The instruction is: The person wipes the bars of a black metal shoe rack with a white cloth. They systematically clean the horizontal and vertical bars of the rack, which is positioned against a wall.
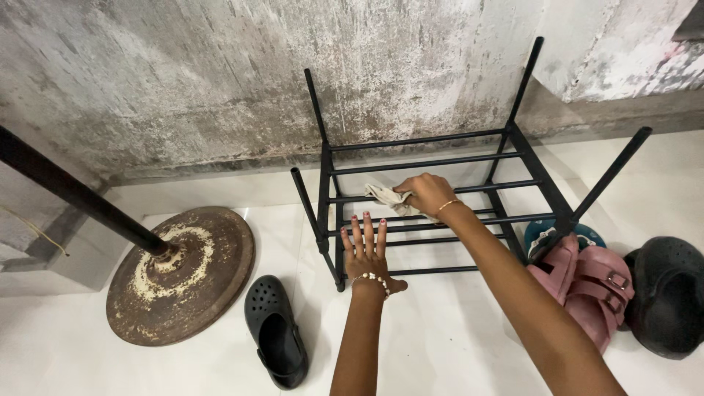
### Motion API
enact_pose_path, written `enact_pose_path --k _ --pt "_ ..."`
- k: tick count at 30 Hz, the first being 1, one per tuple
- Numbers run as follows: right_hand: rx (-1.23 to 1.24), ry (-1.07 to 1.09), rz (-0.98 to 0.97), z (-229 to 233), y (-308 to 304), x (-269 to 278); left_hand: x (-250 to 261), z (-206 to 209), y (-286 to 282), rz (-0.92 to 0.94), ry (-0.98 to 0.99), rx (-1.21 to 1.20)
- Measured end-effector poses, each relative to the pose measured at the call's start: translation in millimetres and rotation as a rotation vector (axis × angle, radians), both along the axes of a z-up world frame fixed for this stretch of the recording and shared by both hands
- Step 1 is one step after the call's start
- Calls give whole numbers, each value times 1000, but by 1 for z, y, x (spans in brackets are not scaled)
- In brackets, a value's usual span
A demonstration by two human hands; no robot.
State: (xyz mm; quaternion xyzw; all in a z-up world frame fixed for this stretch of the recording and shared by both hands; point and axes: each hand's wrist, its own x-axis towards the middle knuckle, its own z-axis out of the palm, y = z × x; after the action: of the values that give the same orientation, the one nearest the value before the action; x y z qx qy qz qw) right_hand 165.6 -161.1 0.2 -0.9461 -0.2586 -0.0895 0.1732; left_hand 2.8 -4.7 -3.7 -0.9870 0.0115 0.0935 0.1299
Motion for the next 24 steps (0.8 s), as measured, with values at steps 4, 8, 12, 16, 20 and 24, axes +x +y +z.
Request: enact_pose_path --k 4,8,12,16,20,24 --pt "24 28 -22 3 -23 -2 0 0 0 0 -2 13" --pt "1 19 -37 7 -44 -6 0 3 -1 2 17 14" --pt "-27 15 -56 10 -64 -8 -1 5 -1 2 29 18" --pt "9 27 -66 10 -82 -8 -2 5 -1 0 9 27" --pt "14 13 -72 9 -99 -9 -2 5 -1 -1 12 25" --pt "12 29 -81 11 -118 -10 -1 4 0 8 15 11"
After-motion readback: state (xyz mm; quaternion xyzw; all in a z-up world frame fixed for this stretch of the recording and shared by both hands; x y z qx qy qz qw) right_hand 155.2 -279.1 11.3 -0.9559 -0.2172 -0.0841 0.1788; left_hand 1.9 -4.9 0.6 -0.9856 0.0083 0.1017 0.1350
